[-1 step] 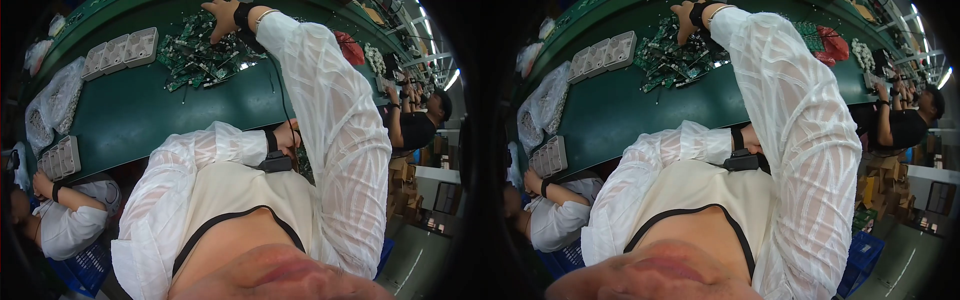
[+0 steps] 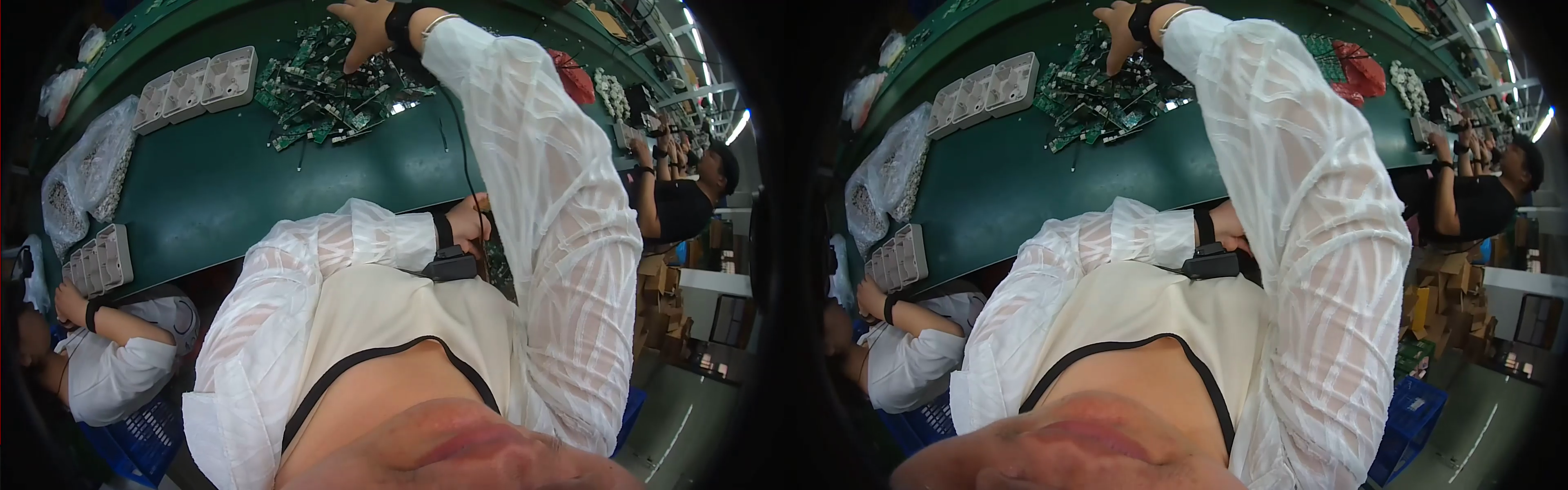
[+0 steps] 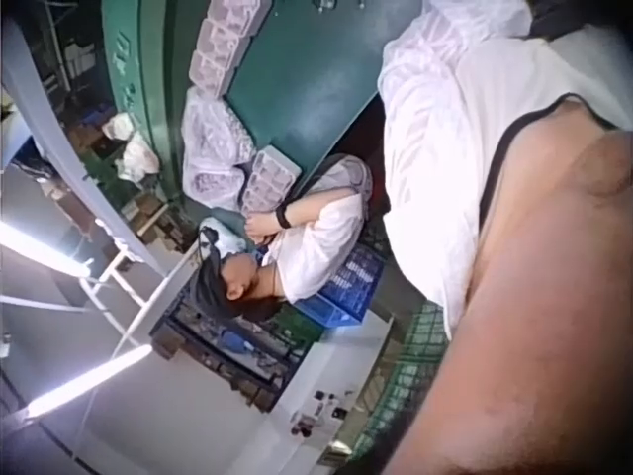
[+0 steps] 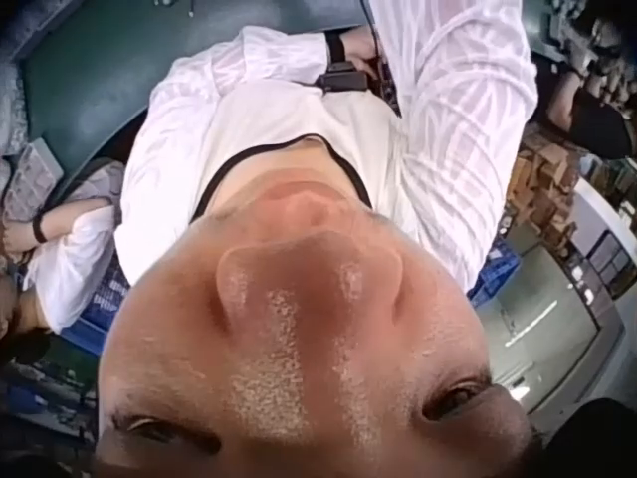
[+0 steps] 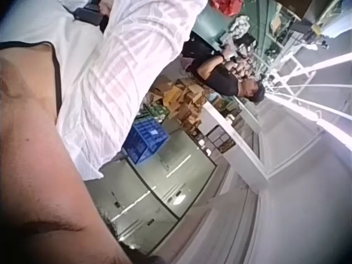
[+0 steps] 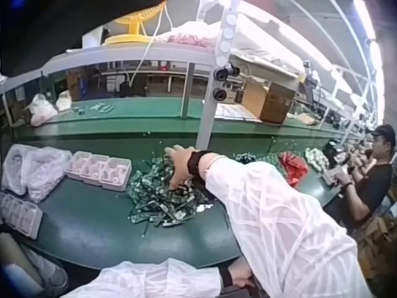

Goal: Assembling electronic devices by installing PCBs into plastic housings and connecting internal wires.

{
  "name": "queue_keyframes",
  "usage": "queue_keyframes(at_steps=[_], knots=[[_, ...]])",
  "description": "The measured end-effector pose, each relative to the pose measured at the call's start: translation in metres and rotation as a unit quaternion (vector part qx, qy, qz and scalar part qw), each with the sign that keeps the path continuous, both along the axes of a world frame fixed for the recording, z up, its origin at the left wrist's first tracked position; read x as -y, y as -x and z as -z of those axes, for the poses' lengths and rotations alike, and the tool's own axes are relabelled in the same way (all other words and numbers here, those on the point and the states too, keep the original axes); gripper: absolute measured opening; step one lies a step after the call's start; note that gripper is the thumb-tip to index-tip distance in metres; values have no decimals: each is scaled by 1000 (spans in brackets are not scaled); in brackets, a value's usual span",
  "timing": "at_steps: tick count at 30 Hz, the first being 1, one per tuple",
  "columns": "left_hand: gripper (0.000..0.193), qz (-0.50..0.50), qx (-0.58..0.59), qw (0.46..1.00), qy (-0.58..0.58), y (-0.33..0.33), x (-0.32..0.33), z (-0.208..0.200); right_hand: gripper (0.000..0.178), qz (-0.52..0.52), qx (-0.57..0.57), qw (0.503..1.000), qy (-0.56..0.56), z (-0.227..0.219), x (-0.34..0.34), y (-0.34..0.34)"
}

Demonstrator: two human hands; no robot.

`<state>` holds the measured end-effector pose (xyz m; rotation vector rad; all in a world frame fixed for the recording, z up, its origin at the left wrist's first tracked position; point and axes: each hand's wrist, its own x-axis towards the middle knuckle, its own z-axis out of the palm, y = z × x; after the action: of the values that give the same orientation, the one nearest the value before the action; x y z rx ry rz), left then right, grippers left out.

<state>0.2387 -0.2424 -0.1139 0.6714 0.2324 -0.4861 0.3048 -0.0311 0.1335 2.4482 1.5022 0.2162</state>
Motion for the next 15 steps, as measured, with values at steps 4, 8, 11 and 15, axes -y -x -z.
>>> queue_keyframes(at_steps=[4, 8, 11, 15], knots=[[96, 18, -60, 997, -39, 2, -1, -13, 119, -86, -143, 984, -64, -51, 53, -23], [99, -9, -110, 991, -76, 14, -20, -44, 90, -80, -239, 959, -130, -114, 138, -8], [100, 17, -62, 992, -113, 6, -13, -37, 30, -37, -198, 963, -177, -120, 269, 5], [98, 31, -69, 994, -75, 3, -19, -56, 40, 360, -279, 885, -98, -111, 446, 51]])
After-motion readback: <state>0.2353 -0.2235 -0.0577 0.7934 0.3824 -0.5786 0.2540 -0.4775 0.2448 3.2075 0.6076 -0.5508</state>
